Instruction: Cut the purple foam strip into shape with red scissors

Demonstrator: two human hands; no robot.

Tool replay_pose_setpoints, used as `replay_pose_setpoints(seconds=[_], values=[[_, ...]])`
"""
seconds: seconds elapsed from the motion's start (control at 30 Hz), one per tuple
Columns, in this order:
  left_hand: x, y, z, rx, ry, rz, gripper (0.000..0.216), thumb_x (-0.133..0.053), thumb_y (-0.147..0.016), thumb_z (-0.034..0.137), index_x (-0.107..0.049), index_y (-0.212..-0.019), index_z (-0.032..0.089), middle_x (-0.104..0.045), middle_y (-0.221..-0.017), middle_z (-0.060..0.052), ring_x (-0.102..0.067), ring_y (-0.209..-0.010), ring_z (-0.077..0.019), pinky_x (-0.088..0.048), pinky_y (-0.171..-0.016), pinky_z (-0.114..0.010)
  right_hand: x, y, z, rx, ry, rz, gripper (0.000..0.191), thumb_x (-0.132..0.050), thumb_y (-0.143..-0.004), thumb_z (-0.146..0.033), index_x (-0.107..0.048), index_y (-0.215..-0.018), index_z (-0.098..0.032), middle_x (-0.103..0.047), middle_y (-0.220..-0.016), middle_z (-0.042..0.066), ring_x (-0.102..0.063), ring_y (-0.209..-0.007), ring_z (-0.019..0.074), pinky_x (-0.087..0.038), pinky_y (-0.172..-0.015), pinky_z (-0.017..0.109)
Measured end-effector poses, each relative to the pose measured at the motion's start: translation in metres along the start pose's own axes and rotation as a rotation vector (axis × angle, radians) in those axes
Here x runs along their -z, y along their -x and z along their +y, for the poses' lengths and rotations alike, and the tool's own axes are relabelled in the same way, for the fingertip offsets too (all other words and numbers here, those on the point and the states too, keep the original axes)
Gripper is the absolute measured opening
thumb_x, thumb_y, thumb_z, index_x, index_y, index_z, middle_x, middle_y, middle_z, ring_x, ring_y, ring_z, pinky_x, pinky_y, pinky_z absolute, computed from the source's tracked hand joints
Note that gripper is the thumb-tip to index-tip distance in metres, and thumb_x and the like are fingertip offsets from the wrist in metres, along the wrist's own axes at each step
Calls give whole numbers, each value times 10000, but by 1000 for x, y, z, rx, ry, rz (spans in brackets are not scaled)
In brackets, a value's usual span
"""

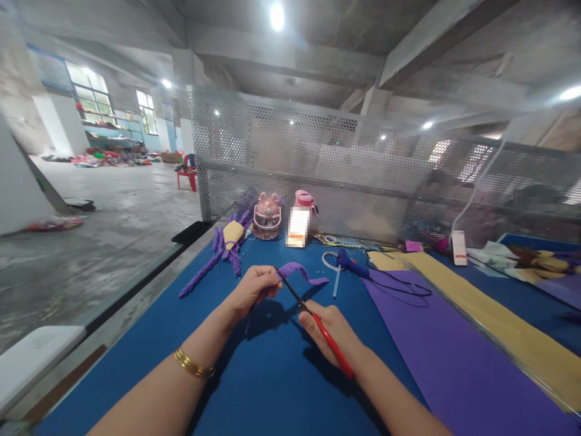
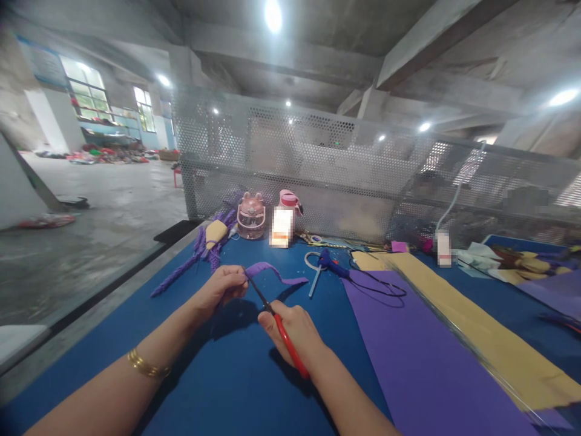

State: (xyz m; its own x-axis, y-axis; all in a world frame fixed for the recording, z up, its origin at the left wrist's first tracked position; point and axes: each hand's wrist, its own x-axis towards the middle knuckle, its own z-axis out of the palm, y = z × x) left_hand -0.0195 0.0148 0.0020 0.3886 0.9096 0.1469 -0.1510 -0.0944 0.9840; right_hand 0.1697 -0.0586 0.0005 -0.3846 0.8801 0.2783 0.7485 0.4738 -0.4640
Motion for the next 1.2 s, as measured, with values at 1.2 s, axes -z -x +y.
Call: replay_pose_setpoints(seconds=[1.2], values=[[-3,1,3,8,-55,-4,218,-592,-663,330,-563,-547,148,-469,-392,38,-342,-377,-63,-162,-416,-218,-5,0,0,-32,51,1,528,-175,-904,-613,-493,-763,-216,-380,-495,-41,-367,-417,123,-244,-450,211]])
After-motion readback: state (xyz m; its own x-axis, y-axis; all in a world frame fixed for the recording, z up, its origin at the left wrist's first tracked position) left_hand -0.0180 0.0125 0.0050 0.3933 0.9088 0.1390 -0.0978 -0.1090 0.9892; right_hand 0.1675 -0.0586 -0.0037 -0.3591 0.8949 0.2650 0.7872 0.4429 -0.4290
